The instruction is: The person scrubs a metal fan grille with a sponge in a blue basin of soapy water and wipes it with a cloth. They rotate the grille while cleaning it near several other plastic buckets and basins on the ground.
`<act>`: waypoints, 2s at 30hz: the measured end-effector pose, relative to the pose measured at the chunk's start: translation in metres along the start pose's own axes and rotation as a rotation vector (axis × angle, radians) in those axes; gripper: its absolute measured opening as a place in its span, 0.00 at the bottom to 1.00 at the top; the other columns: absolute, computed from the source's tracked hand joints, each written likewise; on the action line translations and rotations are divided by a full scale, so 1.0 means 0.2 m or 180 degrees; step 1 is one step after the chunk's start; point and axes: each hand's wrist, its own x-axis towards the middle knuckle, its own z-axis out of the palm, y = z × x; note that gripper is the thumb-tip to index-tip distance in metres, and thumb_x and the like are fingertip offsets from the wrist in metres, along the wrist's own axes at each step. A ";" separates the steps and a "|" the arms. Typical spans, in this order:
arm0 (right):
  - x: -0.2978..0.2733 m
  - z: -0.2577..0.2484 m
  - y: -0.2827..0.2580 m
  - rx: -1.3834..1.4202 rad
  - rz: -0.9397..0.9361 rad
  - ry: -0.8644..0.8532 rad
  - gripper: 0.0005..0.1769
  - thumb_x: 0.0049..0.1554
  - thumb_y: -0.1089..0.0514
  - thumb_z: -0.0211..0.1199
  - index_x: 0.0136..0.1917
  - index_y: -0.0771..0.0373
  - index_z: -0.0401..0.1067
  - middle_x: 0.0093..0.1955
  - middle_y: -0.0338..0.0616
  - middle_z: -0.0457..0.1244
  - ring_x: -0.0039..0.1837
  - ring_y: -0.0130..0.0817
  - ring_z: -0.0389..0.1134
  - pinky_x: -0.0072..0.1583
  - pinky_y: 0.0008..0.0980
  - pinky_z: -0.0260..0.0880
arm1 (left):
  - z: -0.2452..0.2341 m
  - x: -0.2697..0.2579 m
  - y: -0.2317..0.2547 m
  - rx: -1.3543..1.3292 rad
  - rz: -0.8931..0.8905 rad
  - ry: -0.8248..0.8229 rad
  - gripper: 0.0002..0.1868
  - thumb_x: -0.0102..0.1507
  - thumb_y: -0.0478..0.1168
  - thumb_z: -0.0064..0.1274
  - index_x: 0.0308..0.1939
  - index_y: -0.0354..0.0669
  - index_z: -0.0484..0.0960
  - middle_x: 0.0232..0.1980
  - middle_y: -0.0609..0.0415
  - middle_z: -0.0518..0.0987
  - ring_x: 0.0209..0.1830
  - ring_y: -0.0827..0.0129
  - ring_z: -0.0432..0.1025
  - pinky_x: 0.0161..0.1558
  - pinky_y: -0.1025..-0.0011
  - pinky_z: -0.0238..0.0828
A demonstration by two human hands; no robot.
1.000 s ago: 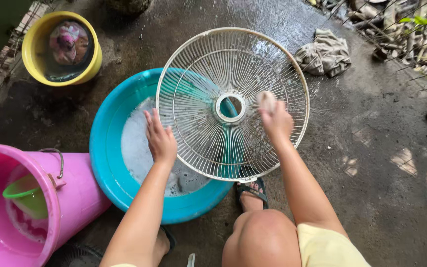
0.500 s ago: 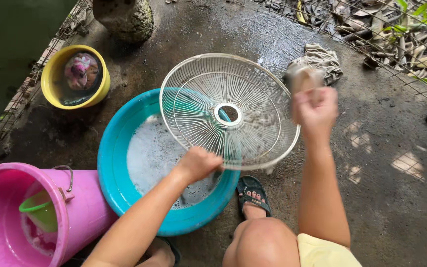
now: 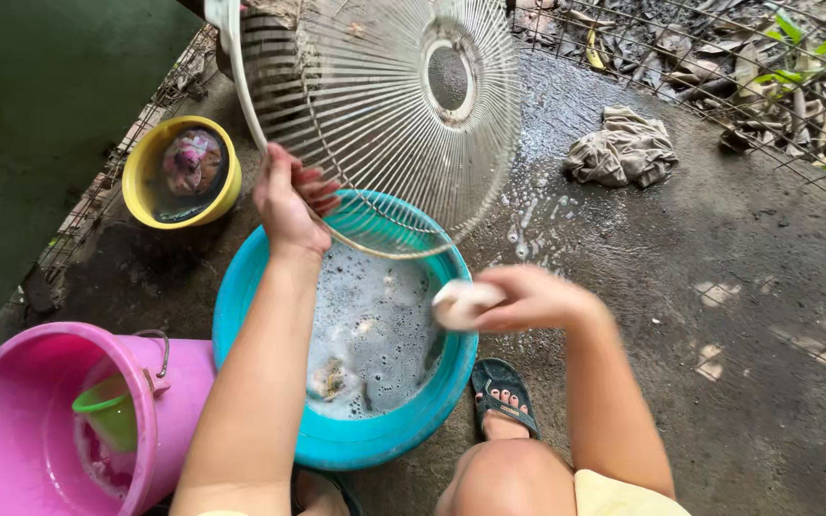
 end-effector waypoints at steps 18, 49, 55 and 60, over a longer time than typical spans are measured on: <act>1.03 0.90 1.22 -0.3733 -0.0147 0.0928 0.21 0.61 0.38 0.57 0.51 0.54 0.77 0.51 0.45 0.69 0.58 0.41 0.70 0.54 0.43 0.68 | -0.99 -0.21 -0.94 0.0158 -0.1528 0.1084 0.19 0.70 0.61 0.42 0.54 0.55 0.69 0.37 0.53 0.73 0.32 0.62 0.73 0.33 0.59 0.74; 0.92 0.37 -0.01 -0.1607 0.0105 0.1834 0.30 0.62 0.43 0.63 0.67 0.65 0.61 0.51 0.58 0.69 0.50 0.53 0.72 0.51 0.46 0.72 | -1.21 -0.11 -1.17 0.0731 -0.2051 0.0829 0.39 0.70 0.75 0.33 0.57 0.47 0.80 0.42 0.58 0.73 0.28 0.77 0.64 0.29 0.72 0.59; 0.92 0.65 -0.13 -0.1684 -0.0570 0.1306 0.47 0.50 0.38 0.70 0.77 0.48 0.57 0.54 0.54 0.71 0.54 0.56 0.73 0.54 0.48 0.72 | -0.73 -0.16 -0.98 -0.1257 -0.1214 0.1353 0.30 0.71 0.64 0.32 0.53 0.45 0.76 0.44 0.53 0.82 0.37 0.63 0.80 0.39 0.64 0.79; 0.86 0.16 0.15 -0.1519 0.1254 0.2122 0.46 0.51 0.29 0.68 0.78 0.33 0.57 0.55 0.52 0.71 0.54 0.49 0.74 0.55 0.47 0.74 | -0.51 -0.33 -0.93 0.0447 -0.1178 0.1591 0.26 0.71 0.66 0.32 0.38 0.47 0.66 0.24 0.51 0.72 0.13 0.65 0.66 0.14 0.67 0.61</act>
